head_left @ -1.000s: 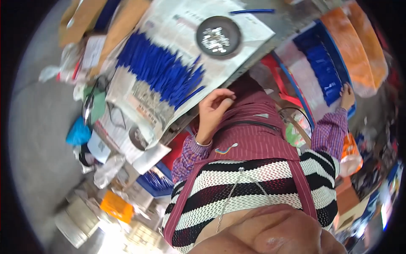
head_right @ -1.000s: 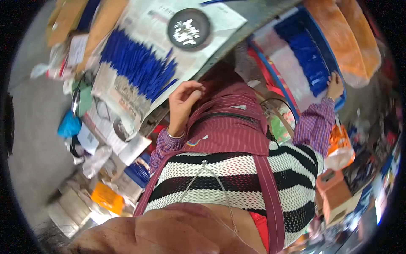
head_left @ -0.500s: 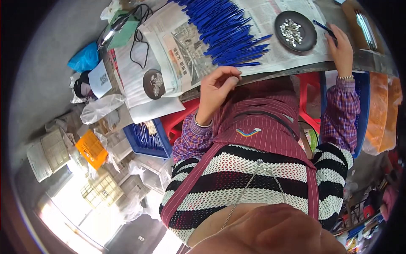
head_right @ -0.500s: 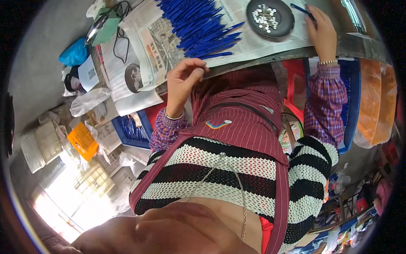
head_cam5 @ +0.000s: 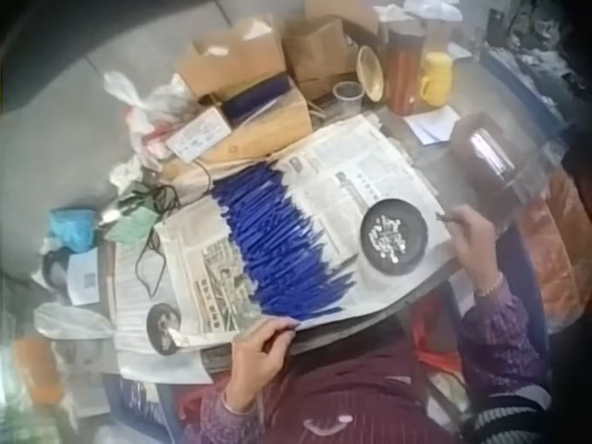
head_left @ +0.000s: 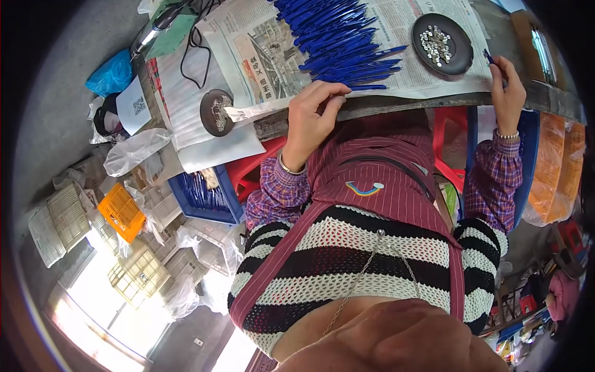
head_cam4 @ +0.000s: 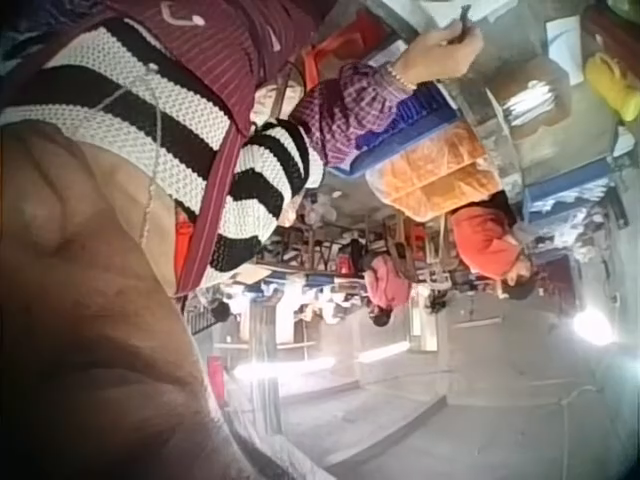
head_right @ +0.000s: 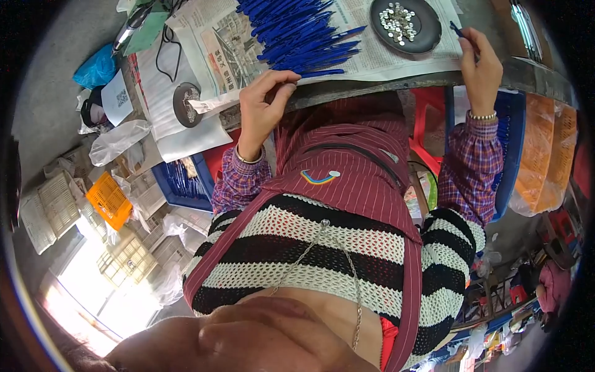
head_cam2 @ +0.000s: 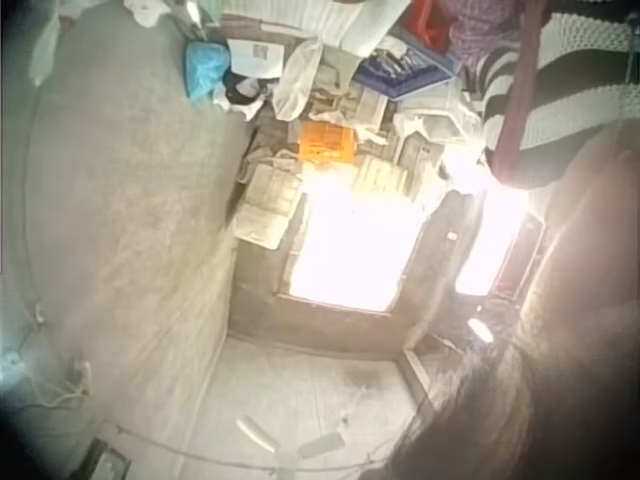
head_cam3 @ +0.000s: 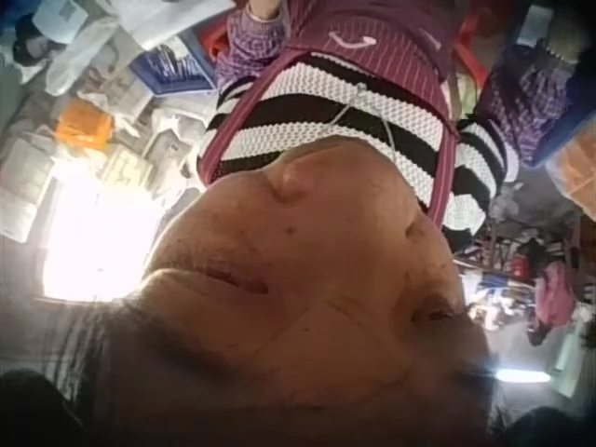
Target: The recorder is manually assembling small metal components onto blue plastic pen bodies at a workbench.
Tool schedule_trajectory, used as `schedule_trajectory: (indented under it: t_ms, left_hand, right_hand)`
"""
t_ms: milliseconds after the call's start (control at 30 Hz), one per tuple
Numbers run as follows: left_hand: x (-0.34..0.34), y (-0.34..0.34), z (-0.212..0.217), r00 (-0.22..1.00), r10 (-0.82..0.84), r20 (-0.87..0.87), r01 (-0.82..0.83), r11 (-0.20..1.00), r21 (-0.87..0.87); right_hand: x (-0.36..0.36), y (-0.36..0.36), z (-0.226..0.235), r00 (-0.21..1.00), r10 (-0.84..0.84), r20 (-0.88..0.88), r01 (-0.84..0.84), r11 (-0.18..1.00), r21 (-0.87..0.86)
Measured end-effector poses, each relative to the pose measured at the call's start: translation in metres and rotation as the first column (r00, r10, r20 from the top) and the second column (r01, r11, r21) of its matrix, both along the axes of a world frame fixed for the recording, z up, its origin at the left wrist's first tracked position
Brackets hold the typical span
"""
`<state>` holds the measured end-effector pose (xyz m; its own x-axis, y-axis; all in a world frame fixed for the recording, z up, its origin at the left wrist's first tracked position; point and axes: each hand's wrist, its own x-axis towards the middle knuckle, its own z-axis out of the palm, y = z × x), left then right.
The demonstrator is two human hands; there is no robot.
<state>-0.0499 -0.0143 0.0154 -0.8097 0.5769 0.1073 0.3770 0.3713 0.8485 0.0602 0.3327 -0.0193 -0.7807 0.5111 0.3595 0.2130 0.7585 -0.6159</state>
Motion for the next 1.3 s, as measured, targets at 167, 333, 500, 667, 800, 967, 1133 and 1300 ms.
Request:
schedule_trajectory:
  t_ms: [167,333,500,667,800,967,1133,1300]
  left_hand:
    - [0.0,-0.003,0.003,0.998,-0.029,-0.065,0.028,1.0,-0.009]
    - [-0.004,0.001,0.0,0.902,-0.087,-0.423,0.052,0.994,-0.093]
    - [0.006,-0.005,-0.009,0.952,-0.165,-0.258,0.125,0.979,-0.163]
    - [0.011,-0.005,-0.008,0.968,-0.141,-0.206,0.121,0.987,-0.109]
    - [0.011,-0.006,-0.01,0.971,-0.137,-0.196,0.125,0.99,-0.071]
    - [0.01,-0.003,-0.008,0.987,-0.099,-0.126,0.1,0.995,0.0]
    - [0.011,-0.004,-0.007,0.996,-0.066,-0.066,0.068,0.997,0.03]
    - [0.01,-0.003,-0.007,0.997,-0.077,-0.015,0.078,0.99,0.117]
  right_hand:
    - [-0.002,-0.062,0.031,0.977,0.209,-0.036,-0.211,0.943,-0.259]
    - [-0.01,-0.115,0.023,0.895,0.445,-0.028,-0.422,0.826,-0.373]
    - [-0.01,-0.139,0.015,0.858,0.513,-0.008,-0.481,0.801,-0.357]
    - [-0.012,-0.148,0.011,0.846,0.533,-0.023,-0.501,0.779,-0.376]
    - [-0.01,-0.151,0.013,0.841,0.54,-0.041,-0.499,0.743,-0.445]
    - [-0.008,-0.156,0.021,0.843,0.536,-0.034,-0.491,0.744,-0.454]
    - [-0.009,-0.161,0.028,0.833,0.551,-0.048,-0.534,0.779,-0.329]
    - [-0.009,-0.153,0.036,0.859,0.511,-0.011,-0.491,0.818,-0.301]
